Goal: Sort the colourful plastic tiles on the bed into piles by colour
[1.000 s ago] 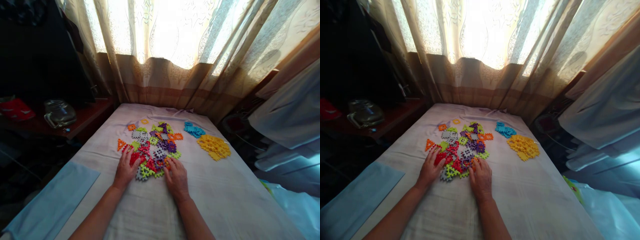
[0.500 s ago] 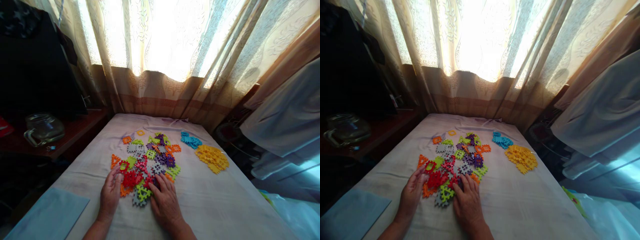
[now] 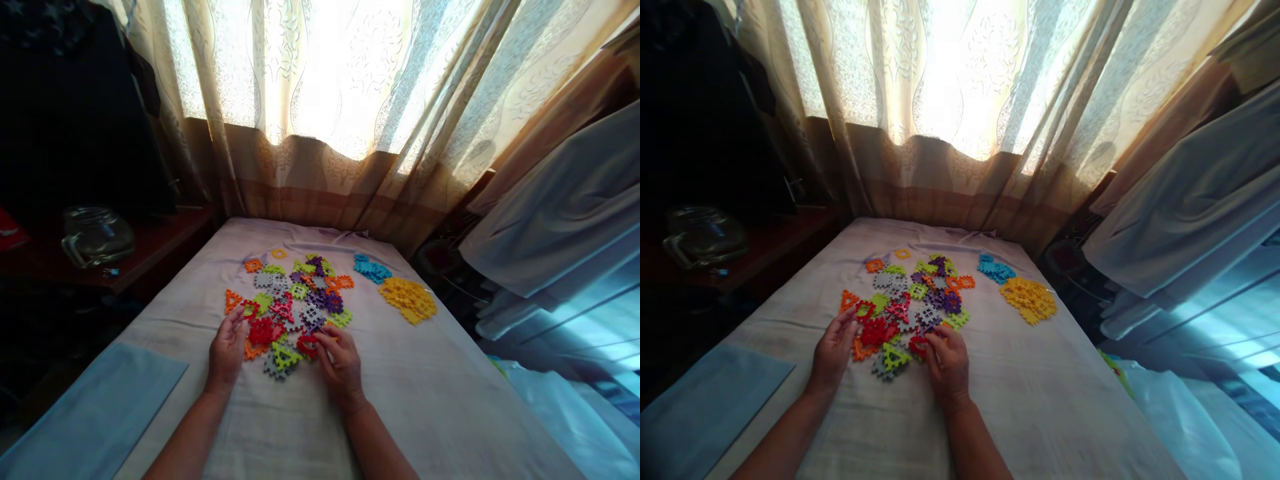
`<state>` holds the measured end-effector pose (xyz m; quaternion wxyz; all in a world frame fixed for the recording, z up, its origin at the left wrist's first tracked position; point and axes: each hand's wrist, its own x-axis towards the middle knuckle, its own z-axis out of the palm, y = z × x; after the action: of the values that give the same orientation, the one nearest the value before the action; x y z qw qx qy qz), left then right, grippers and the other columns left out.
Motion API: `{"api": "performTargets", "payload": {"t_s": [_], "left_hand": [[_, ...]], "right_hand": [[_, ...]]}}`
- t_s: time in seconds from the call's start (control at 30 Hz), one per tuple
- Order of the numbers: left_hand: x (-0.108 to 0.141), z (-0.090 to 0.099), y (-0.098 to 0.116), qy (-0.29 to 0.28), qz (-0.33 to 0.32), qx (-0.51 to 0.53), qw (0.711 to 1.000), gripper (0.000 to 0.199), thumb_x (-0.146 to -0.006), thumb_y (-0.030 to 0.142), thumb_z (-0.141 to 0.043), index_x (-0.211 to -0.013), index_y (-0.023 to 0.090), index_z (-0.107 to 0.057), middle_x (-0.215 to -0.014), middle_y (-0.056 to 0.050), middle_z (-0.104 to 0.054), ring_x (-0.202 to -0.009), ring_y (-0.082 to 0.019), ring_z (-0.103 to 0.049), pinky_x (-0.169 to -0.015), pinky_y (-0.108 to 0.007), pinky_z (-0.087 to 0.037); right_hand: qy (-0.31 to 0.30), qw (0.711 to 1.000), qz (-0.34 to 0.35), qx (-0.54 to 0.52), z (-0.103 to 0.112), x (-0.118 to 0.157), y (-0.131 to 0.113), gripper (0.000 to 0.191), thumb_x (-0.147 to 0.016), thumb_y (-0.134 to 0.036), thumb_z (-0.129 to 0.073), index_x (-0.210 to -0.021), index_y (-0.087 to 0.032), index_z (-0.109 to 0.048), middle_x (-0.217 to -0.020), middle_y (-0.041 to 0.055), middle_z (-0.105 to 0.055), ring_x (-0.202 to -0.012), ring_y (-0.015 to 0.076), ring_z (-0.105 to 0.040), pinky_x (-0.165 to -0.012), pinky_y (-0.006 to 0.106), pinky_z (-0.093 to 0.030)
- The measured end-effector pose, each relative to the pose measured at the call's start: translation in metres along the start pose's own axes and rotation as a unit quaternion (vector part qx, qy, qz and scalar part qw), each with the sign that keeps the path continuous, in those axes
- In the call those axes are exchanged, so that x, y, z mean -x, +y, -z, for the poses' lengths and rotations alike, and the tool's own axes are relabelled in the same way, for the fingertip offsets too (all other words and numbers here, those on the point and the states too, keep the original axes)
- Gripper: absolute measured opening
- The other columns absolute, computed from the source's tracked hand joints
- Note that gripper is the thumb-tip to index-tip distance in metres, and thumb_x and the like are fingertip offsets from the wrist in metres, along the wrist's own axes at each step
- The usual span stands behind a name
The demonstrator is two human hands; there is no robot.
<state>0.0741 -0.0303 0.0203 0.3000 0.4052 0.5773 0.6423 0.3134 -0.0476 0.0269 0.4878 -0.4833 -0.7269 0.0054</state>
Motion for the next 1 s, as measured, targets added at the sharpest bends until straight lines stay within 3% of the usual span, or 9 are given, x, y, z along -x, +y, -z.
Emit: {"api": "performTargets", "payload": {"t_s": [0.13, 0.3, 0.43, 0.53, 0.67, 0.83, 1.0], "left_hand": [[0.0, -0.001, 0.002, -0.004, 0.01, 0.011, 1.0, 0.048, -0.078, 0.046, -0.062, -0.116, 0.017, -0.062, -0.122, -0.013, -0.068, -0.112, -0.026, -0.064, -0.099, -0.042, -0.05], [0.001, -0.002, 0.005, -0.001, 0.02, 0.006, 1.0, 0.05, -0.075, 0.045, -0.065, -0.116, 0.017, -0.063, -0.121, -0.012, -0.068, -0.111, -0.025, -0.065, -0.1, -0.042, -0.05], [0.003, -0.002, 0.008, 0.003, 0.03, 0.008, 1.0, 0.05, -0.073, 0.044, -0.066, -0.116, 0.017, -0.063, -0.12, -0.011, -0.069, -0.107, -0.025, -0.066, -0.097, -0.041, -0.051], [0.005, -0.001, 0.01, 0.009, 0.029, -0.005, 1.0, 0.051, -0.073, 0.045, -0.065, -0.115, 0.017, -0.064, -0.116, -0.012, -0.07, -0.101, -0.023, -0.068, -0.094, -0.04, -0.052], [0.007, 0.001, 0.012, 0.011, 0.026, -0.03, 0.999, 0.053, -0.073, 0.048, -0.063, -0.115, 0.016, -0.064, -0.11, -0.011, -0.071, -0.091, -0.021, -0.069, -0.092, -0.04, -0.053], [0.008, 0.0, 0.012, 0.011, 0.038, -0.015, 0.999, 0.054, -0.072, 0.049, -0.066, -0.115, 0.016, -0.063, -0.115, -0.012, -0.07, -0.1, -0.023, -0.067, -0.096, -0.041, -0.051], [0.009, 0.0, 0.013, 0.014, 0.051, 0.0, 0.999, 0.053, -0.073, 0.049, -0.068, -0.113, 0.016, -0.064, -0.114, -0.011, -0.07, -0.105, -0.024, -0.066, -0.102, -0.043, -0.048]], "right_hand": [[0.021, 0.991, -0.119, -0.053, 0.024, -0.003, 0.026, 0.029, -0.093, -0.036, -0.049, -0.1, -0.02, -0.072, -0.092, 0.0088, -0.07, -0.087, 0.0194, -0.065, -0.082, 0.033, -0.053], [0.046, 0.945, -0.321, -0.033, 0.061, 0.0, 0.072, 0.046, -0.079, -0.055, -0.051, -0.097, -0.017, -0.069, -0.083, 0.0082, -0.072, -0.074, 0.0217, -0.065, -0.069, 0.033, -0.052], [0.008, 0.931, -0.364, -0.008, 0.074, 0.003, 0.088, 0.047, -0.072, -0.059, -0.049, -0.088, -0.019, -0.068, -0.078, 0.0074, -0.072, -0.072, 0.0236, -0.064, -0.066, 0.034, -0.05], [-0.008, 0.939, -0.343, 0.041, 0.072, 0.004, 0.089, 0.047, -0.075, -0.056, -0.046, -0.091, -0.019, -0.07, -0.084, 0.0089, -0.072, -0.072, 0.0232, -0.063, -0.069, 0.035, -0.049], [0.021, 0.962, -0.251, 0.104, 0.065, 0.006, 0.091, 0.044, -0.082, -0.049, -0.044, -0.096, -0.016, -0.07, -0.094, 0.0132, -0.07, -0.084, 0.024, -0.062, -0.081, 0.038, -0.049], [0.033, 0.981, -0.141, 0.127, 0.058, 0.01, 0.092, 0.033, -0.089, -0.038, -0.045, -0.093, -0.017, -0.071, -0.095, 0.0118, -0.069, -0.09, 0.0229, -0.061, -0.084, 0.038, -0.049], [0.037, 0.987, -0.078, 0.137, 0.056, 0.011, 0.084, 0.025, -0.091, -0.029, -0.05, -0.098, -0.017, -0.071, -0.096, 0.0103, -0.069, -0.09, 0.0214, -0.061, -0.082, 0.036, -0.051]]}}
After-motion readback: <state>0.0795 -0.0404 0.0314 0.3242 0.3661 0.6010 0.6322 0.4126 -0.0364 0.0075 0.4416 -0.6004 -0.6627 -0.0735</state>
